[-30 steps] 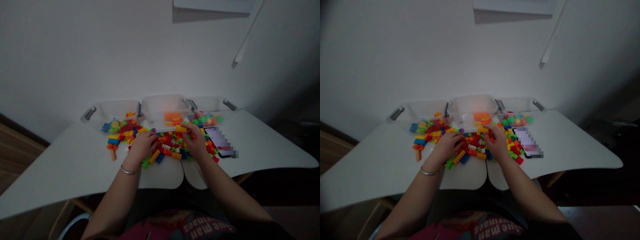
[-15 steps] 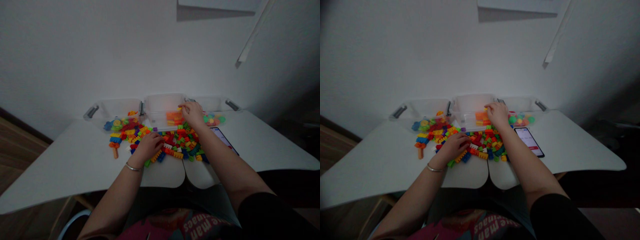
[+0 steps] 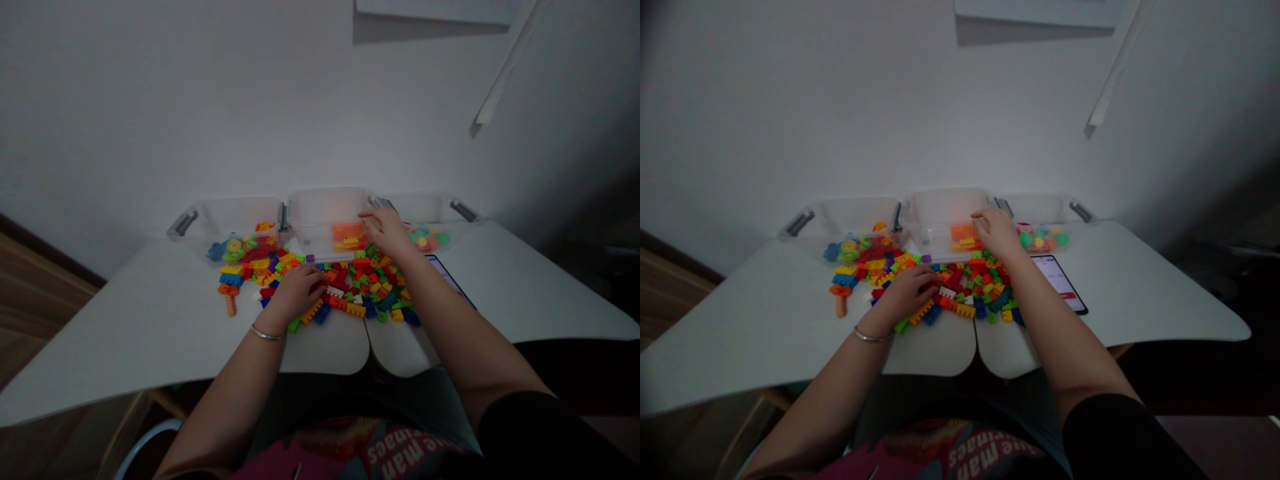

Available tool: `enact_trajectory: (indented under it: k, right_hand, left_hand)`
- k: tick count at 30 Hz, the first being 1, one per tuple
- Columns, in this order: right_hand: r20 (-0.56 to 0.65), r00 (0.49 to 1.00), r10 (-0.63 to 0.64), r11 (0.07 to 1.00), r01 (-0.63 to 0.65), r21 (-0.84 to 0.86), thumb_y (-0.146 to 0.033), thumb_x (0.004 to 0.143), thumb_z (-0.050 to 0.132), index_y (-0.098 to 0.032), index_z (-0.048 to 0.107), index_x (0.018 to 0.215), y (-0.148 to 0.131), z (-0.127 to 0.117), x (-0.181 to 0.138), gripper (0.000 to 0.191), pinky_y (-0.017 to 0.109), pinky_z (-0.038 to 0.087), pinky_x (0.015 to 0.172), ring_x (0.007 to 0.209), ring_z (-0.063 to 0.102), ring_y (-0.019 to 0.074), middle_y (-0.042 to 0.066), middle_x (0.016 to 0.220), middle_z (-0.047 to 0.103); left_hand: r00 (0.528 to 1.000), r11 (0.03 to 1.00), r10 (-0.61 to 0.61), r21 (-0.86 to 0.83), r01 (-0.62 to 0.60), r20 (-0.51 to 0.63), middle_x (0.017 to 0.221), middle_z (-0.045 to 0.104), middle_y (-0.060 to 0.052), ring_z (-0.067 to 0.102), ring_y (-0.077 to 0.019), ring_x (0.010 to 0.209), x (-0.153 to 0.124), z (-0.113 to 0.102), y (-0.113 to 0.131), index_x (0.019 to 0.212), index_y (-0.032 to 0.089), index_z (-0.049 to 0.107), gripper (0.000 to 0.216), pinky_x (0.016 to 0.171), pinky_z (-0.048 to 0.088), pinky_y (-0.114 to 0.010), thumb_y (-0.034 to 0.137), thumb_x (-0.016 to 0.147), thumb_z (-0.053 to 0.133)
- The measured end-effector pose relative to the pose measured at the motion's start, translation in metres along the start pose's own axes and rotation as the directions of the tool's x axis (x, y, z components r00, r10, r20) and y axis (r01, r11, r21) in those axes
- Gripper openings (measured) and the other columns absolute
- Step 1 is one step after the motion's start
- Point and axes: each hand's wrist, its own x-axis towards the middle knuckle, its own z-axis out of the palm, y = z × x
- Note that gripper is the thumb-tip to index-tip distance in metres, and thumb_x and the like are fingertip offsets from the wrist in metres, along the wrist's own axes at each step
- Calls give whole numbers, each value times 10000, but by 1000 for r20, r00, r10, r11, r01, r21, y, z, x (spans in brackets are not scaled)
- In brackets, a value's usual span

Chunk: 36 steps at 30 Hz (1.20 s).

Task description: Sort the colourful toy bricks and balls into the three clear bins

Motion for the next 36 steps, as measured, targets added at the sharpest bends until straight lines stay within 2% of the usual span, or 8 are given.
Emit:
enact_trajectory:
  k: [7,11,15,21,24,30,36]
  right_hand:
    - [-164,985,46,998,-39,42,-318,911,460,-221,638,1081,-25,-25,-25,264,465,459,962,1075,595,269,88,1105,690]
    - [-196,979,64,996,-52,66,-303,908,467,-237,642,1058,-37,-36,-50,240,444,467,947,1043,608,256,75,1072,695]
    - [-117,991,59,998,-54,41,-269,898,478,-209,643,1067,-37,-28,-81,244,467,455,948,1047,603,276,98,1083,693]
    - [60,996,71,990,-63,-128,-224,847,534,-199,660,1087,-32,-3,-113,272,502,458,922,1040,584,308,117,1083,686]
    - [83,995,59,981,-43,-191,-227,842,551,-179,655,1123,-32,6,-117,303,509,451,949,1082,566,317,124,1138,673]
    - [40,996,75,970,-64,-233,-261,844,560,-160,582,1265,-29,16,-117,434,525,429,993,1156,540,328,146,1239,636]
    - [154,974,164,950,-114,-292,-279,890,495,-106,577,1284,-32,17,-115,439,457,415,1018,1182,521,309,142,1283,617]
  left_hand:
    - [1000,1000,-7,-22,7,-8,1048,661,-94,597,-215,1002,0,2,-2,1003,196,694,193,900,485,-404,240,897,538]
    - [1000,999,-11,-39,10,-17,1040,660,-94,595,-213,1001,-1,2,-1,988,189,692,195,902,486,-401,242,905,524]
    - [1000,999,-13,-40,12,-19,1051,661,-96,592,-216,1002,-1,2,0,994,188,693,192,900,485,-398,244,900,536]
    - [1000,999,-3,-38,2,-18,1054,660,-90,590,-212,996,0,2,-1,995,179,695,190,899,482,-383,233,896,542]
    - [1000,999,-13,-41,12,-18,1058,657,-86,590,-207,991,-1,1,1,997,188,693,186,893,485,-378,232,894,544]
    - [1000,999,-3,-47,2,-16,1064,658,-94,591,-201,972,0,0,2,985,172,692,180,894,485,-380,217,891,545]
    - [1000,999,3,-46,-4,-26,1041,659,-86,590,-201,956,0,3,-1,972,185,692,167,881,491,-385,216,889,550]
